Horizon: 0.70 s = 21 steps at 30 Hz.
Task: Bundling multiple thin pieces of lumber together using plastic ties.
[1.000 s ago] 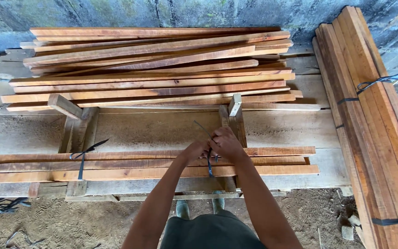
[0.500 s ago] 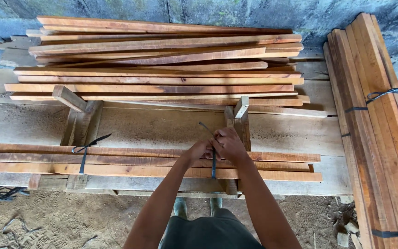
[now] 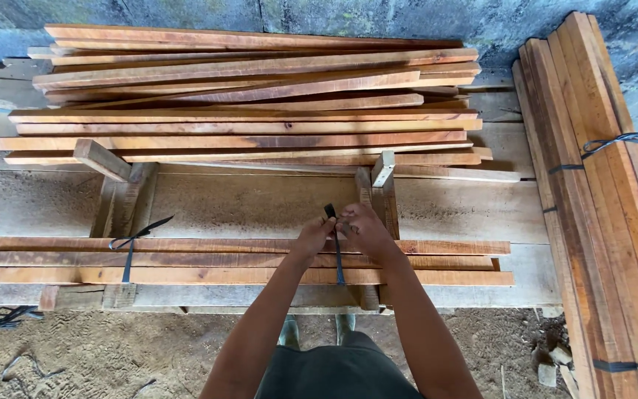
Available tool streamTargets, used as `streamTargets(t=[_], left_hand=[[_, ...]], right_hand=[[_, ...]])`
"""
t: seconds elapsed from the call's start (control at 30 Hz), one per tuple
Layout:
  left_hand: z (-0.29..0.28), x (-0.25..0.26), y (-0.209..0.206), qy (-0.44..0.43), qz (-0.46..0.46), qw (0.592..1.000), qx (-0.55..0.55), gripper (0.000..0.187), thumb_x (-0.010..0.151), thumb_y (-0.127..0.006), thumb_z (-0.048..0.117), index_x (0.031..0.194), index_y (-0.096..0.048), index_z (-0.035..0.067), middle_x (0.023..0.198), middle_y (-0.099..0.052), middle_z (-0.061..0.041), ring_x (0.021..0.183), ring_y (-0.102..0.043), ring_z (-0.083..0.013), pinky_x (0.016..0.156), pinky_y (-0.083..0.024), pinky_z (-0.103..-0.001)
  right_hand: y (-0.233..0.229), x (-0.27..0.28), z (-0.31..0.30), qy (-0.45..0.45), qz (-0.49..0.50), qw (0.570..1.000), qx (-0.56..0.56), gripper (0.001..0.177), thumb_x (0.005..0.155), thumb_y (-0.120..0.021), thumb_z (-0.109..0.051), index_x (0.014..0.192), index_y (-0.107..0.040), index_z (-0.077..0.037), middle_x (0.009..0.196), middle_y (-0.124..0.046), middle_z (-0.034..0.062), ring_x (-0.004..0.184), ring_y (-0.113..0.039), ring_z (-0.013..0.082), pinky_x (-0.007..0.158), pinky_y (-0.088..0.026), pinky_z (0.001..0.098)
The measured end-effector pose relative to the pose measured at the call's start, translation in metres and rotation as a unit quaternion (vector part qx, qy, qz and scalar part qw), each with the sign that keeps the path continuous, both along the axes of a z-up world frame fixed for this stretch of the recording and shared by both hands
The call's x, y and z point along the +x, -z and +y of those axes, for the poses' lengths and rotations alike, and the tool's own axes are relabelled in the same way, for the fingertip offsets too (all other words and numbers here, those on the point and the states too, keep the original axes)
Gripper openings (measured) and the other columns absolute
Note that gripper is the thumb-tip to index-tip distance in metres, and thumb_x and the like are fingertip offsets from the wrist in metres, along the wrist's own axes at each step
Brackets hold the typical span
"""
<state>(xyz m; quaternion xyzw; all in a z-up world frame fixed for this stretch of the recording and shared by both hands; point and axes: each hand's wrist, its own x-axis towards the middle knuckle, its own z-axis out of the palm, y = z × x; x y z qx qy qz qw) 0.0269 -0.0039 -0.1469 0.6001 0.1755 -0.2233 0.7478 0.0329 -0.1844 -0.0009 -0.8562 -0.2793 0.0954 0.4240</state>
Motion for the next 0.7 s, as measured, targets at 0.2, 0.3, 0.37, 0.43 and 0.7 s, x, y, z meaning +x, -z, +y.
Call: streamTargets(t=[0.2, 0.3, 0.37, 0.43, 0.7], left_hand=[[-0.006, -0.006, 0.0, -0.044, -0.075, 0.996, 0.018, 0.039, 0.112, -0.056, 0.03, 0.132, -0.059, -0.004, 0.087, -0.068, -0.013, 0.072, -0.063, -0.0137, 0.069, -0.065, -0.038], [-0.007, -0.01, -0.003, -0.075, -0.075, 0.994, 0.027, 0.041, 0.11, -0.062, 0.038, 0.126, -0.064, 0.0, 0.089, -0.071, -0.012, 0.077, -0.065, -0.0154, 0.069, -0.059, -0.036], [-0.005, -0.015, -0.014, -0.086, -0.083, 0.99, 0.072, 0.042, 0.109, -0.062, 0.043, 0.122, -0.068, 0.004, 0.091, -0.074, -0.01, 0.08, -0.065, -0.014, 0.069, -0.054, -0.036], [-0.001, -0.022, -0.038, -0.099, -0.093, 0.984, 0.116, 0.042, 0.108, -0.063, 0.048, 0.118, -0.071, 0.008, 0.094, -0.076, -0.008, 0.083, -0.066, -0.0125, 0.069, -0.048, -0.036], [0.002, -0.046, -0.061, -0.13, -0.183, 0.974, 0.012, 0.019, 0.109, -0.063, 0.022, 0.105, -0.07, 0.005, 0.1, -0.071, -0.009, 0.094, -0.059, -0.0149, 0.099, -0.049, -0.044]], right_hand=[[0.014, 0.008, -0.006, -0.013, -0.01, 0.999, 0.048, 0.024, 0.104, -0.063, -0.018, 0.1, -0.075, 0.002, 0.098, -0.053, 0.0122, 0.097, -0.057, 0.035, 0.074, -0.053, 0.0494], [0.013, 0.002, -0.009, 0.031, 0.08, 0.988, 0.128, 0.018, 0.101, -0.073, -0.018, 0.103, -0.08, -0.001, 0.085, -0.064, 0.0139, 0.081, -0.067, 0.0277, 0.065, -0.056, 0.0452], [0.01, -0.003, -0.016, 0.041, 0.121, 0.979, 0.158, 0.014, 0.1, -0.073, -0.014, 0.102, -0.081, -0.003, 0.081, -0.07, 0.0132, 0.076, -0.07, 0.0249, 0.062, -0.058, 0.0409], [0.018, -0.001, -0.019, 0.049, 0.16, 0.968, 0.187, 0.012, 0.1, -0.072, -0.011, 0.1, -0.083, -0.006, 0.077, -0.076, 0.0126, 0.071, -0.073, 0.022, 0.059, -0.059, 0.0365], [0.056, 0.017, -0.029, 0.282, 0.307, 0.885, 0.205, 0.015, 0.092, -0.078, -0.008, 0.101, -0.076, 0.004, 0.078, -0.074, 0.0218, 0.064, -0.072, 0.0215, 0.058, -0.062, 0.0342]])
